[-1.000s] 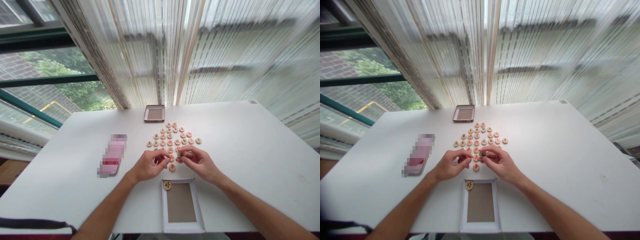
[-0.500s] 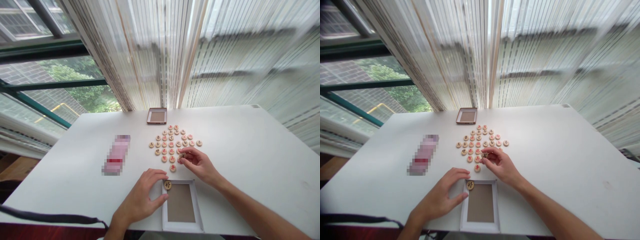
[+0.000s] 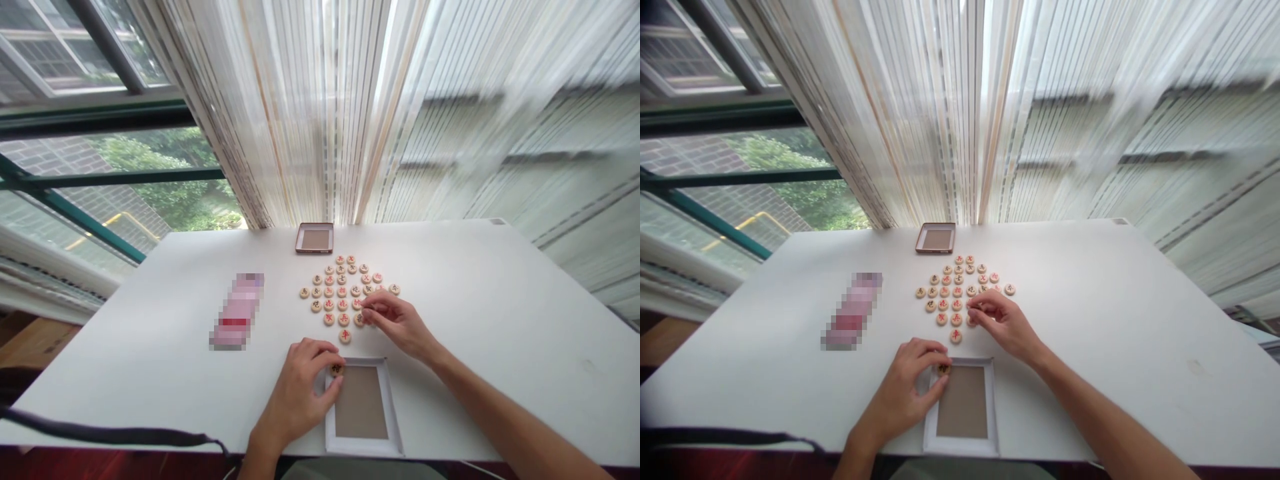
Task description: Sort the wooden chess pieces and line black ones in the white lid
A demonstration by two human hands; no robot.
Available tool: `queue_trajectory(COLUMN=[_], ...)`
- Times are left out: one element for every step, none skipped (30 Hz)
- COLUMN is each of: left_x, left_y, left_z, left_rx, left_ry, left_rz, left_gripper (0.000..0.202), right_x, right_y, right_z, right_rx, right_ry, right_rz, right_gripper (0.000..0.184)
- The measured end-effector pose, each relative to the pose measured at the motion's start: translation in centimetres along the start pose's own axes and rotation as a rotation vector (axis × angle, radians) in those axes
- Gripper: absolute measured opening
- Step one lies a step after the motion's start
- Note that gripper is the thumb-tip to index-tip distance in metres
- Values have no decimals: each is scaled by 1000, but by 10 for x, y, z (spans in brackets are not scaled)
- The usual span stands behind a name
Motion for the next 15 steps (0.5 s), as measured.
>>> queue_trajectory(left_x=[0, -1, 0, 0, 0, 0, 1, 1, 1, 1, 1, 1, 0, 0, 0], left_y=[0, 0, 0, 0, 0, 0, 1, 1, 2, 3, 3, 4, 4, 4, 4], left_z=[0, 0, 0, 0, 0, -1, -1, -2, -3, -3, -4, -4, -5, -5, -5], left_rx=[-4, -6, -7, -8, -10, -12, -14, -17, -19, -19, -17, -15, -12, -10, -9], left_ry=[8, 16, 23, 28, 31, 32, 29, 25, 20, 18, 19, 21, 24, 27, 29], left_rz=[12, 23, 34, 46, 57, 68, 76, 83, 90, 97, 103, 109, 113, 116, 118], left_gripper=[25, 24, 23, 22, 22, 22, 22, 22, 21, 21, 21, 20, 20, 19, 18], right_x=[-1, -2, -2, -2, -1, 1, 4, 8, 14, 21, 28, 37, 45, 53, 61], right_y=[-1, -2, -3, -3, -3, -3, -2, -1, 0, 1, 1, 1, 1, 1, 0], right_z=[-3, -7, -12, -19, -25, -32, -39, -44, -48, -50, -51, -49, -45, -39, -33], right_rx=[19, 34, 47, 59, 72, 88, 100, 106, 105, 99, 88, 74, 61, 52, 48], right_ry=[-9, -20, -32, -43, -56, -63, -63, -59, -47, -27, -5, 18, 36, 58, 66], right_rz=[-2, -4, -6, -9, -12, -18, -26, -29, -30, -23, -9, 12, 35, 60, 92], right_gripper=[22, 22, 22, 21, 21, 21, 21, 21, 22, 24, 26, 28, 29, 29, 31])
Point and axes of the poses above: each hand's wrist, its own x-axis away from the middle knuckle, its own y-axis out of the palm, z = x × y, the point moved 5 cm from there along -x, towards the middle knuckle, and after that the axes turned 2 degrees about -x, right-handed, at the moved point
